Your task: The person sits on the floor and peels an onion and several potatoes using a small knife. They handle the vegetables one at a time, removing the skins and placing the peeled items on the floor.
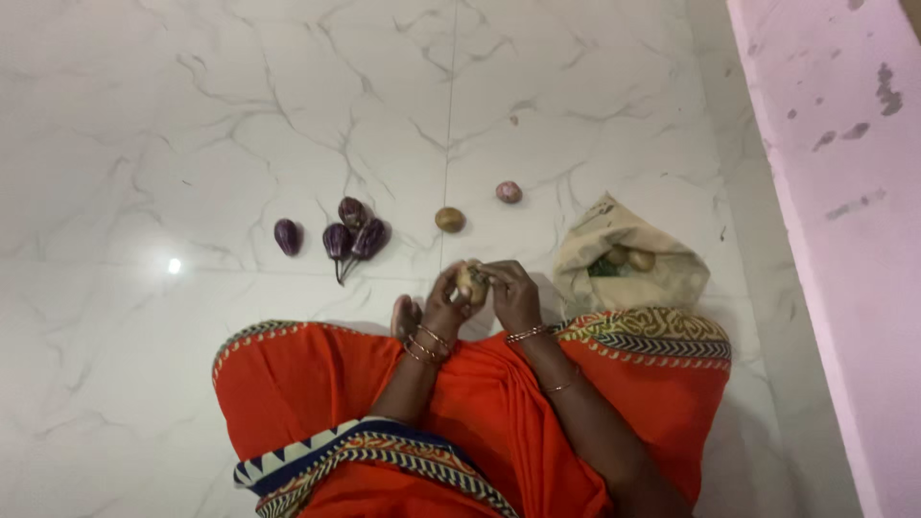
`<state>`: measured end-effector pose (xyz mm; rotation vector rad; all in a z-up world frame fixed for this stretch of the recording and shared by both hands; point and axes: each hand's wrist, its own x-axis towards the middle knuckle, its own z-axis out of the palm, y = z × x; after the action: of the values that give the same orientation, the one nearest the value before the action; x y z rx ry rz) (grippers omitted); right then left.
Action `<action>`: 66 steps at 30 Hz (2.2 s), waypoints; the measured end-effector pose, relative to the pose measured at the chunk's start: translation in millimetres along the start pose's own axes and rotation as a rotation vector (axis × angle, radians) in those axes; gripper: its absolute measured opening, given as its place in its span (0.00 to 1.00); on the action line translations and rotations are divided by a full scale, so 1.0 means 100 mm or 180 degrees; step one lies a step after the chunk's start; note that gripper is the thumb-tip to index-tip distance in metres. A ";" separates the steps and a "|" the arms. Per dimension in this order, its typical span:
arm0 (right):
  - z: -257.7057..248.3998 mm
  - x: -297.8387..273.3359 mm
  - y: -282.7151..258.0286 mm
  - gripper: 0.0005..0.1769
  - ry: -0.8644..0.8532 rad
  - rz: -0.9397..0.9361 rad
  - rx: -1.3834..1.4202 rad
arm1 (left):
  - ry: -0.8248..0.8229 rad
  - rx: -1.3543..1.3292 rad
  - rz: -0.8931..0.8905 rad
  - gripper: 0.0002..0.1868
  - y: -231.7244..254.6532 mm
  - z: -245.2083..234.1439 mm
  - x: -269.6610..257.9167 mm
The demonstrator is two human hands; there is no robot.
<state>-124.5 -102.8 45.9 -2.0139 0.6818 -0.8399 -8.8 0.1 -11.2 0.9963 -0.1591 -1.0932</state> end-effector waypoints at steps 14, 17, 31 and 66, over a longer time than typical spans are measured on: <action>0.16 -0.11 0.05 0.20 -0.0148 -0.0924 -0.0836 | 0.0142 -0.0501 -0.0310 0.30 0.00 -0.15 0.11; 0.08 -0.02 0.03 0.17 -0.0065 -0.0854 -0.0909 | 0.0001 -0.0061 -0.0290 0.32 -0.08 -0.09 0.08; 0.13 -0.06 0.07 0.18 -0.0200 -0.0848 -0.1117 | 0.0108 -0.0079 -0.0076 0.33 -0.15 -0.21 0.19; -0.01 0.00 -0.03 0.19 -0.0318 0.0037 -0.0518 | -0.0186 0.0113 -0.0053 0.30 -0.09 -0.13 0.08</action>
<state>-124.6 -101.5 49.0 -2.1792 0.7239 -0.6907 -4.3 0.7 -28.0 0.9996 -0.2186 -1.1387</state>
